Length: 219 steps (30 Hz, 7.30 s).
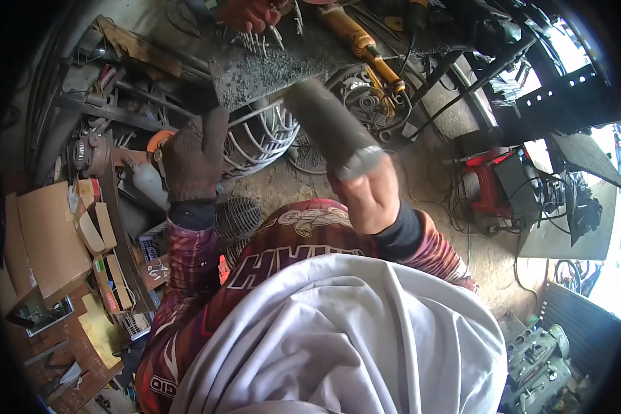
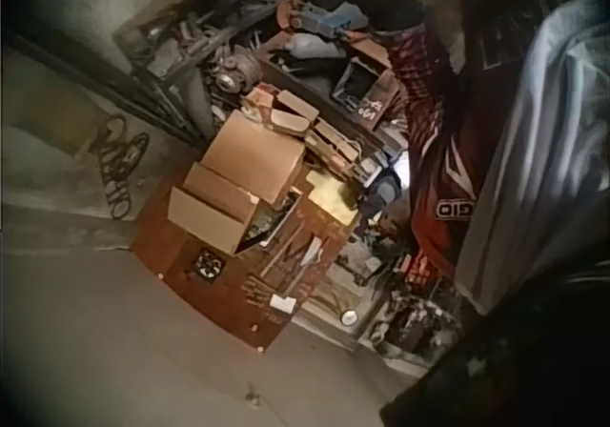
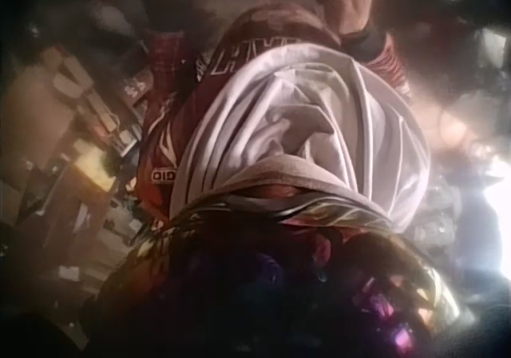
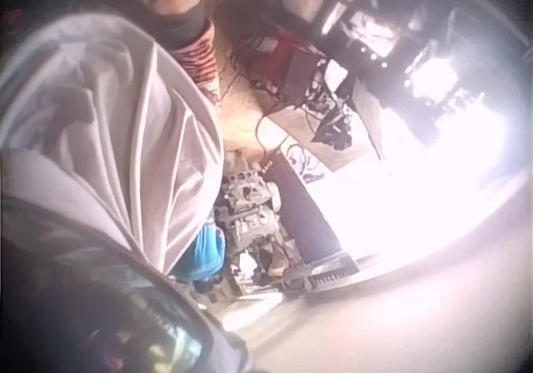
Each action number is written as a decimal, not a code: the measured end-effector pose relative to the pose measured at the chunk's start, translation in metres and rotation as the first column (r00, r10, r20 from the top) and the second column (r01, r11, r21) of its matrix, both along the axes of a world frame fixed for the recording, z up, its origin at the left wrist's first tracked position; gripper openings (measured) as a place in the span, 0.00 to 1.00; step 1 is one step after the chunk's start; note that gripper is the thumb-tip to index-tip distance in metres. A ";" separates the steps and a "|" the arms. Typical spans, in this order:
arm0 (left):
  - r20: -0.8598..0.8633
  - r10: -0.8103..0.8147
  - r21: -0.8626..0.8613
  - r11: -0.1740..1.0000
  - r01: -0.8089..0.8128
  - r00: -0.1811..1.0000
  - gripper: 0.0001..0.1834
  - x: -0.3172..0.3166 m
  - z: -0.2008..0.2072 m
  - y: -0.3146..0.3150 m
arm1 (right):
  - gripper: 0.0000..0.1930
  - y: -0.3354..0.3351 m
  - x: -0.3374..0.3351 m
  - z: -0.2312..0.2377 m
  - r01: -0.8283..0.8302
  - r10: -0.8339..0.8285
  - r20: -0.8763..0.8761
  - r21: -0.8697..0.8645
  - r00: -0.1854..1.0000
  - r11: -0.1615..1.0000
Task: The person uses a hammer to pound and reshape a curved metal mesh structure on a workbench and then uses an angle grinder to cut the metal wires of the structure.
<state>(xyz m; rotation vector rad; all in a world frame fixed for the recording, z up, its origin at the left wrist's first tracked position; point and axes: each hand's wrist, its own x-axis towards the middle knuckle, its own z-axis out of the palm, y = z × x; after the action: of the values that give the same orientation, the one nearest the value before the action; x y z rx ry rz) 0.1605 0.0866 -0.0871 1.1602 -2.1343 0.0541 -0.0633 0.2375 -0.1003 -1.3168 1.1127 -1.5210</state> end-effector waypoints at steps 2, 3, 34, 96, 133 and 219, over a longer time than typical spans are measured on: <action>-0.120 0.002 0.137 0.990 0.015 0.993 0.21 -0.003 -0.001 0.011 | 0.37 0.004 0.004 0.001 0.085 -0.083 0.031 -0.083 0.996 0.993; -0.123 0.001 0.138 0.990 0.016 0.992 0.21 -0.003 -0.001 0.010 | 0.37 0.006 0.010 0.000 0.095 -0.086 0.108 -0.080 0.990 0.992; -0.221 0.192 0.413 0.907 -0.087 0.956 0.19 0.016 0.000 0.004 | 0.27 -0.003 -0.001 -0.037 -0.167 0.159 0.061 0.176 0.985 0.970; -0.824 0.311 0.529 0.721 0.447 0.473 0.18 0.062 -0.068 -0.015 | 0.25 0.016 -0.020 -0.076 -0.041 -0.039 0.227 0.338 0.973 0.940; -0.921 0.382 0.357 0.753 0.553 0.075 0.07 0.043 -0.115 -0.018 | 0.26 -0.002 -0.007 -0.032 -0.192 0.173 0.120 0.171 0.978 0.966; -0.853 -0.129 0.093 0.916 0.391 0.505 0.08 0.055 -0.082 -0.045 | 0.28 0.003 -0.002 -0.001 0.069 -0.093 -0.311 -0.088 0.946 0.994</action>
<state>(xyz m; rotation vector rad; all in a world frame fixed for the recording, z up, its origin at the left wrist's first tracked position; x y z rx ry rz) 0.2153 0.0418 -0.1692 0.7250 -1.3992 -0.8262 -0.0650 0.2408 -0.1009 -1.6260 1.3325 -1.4565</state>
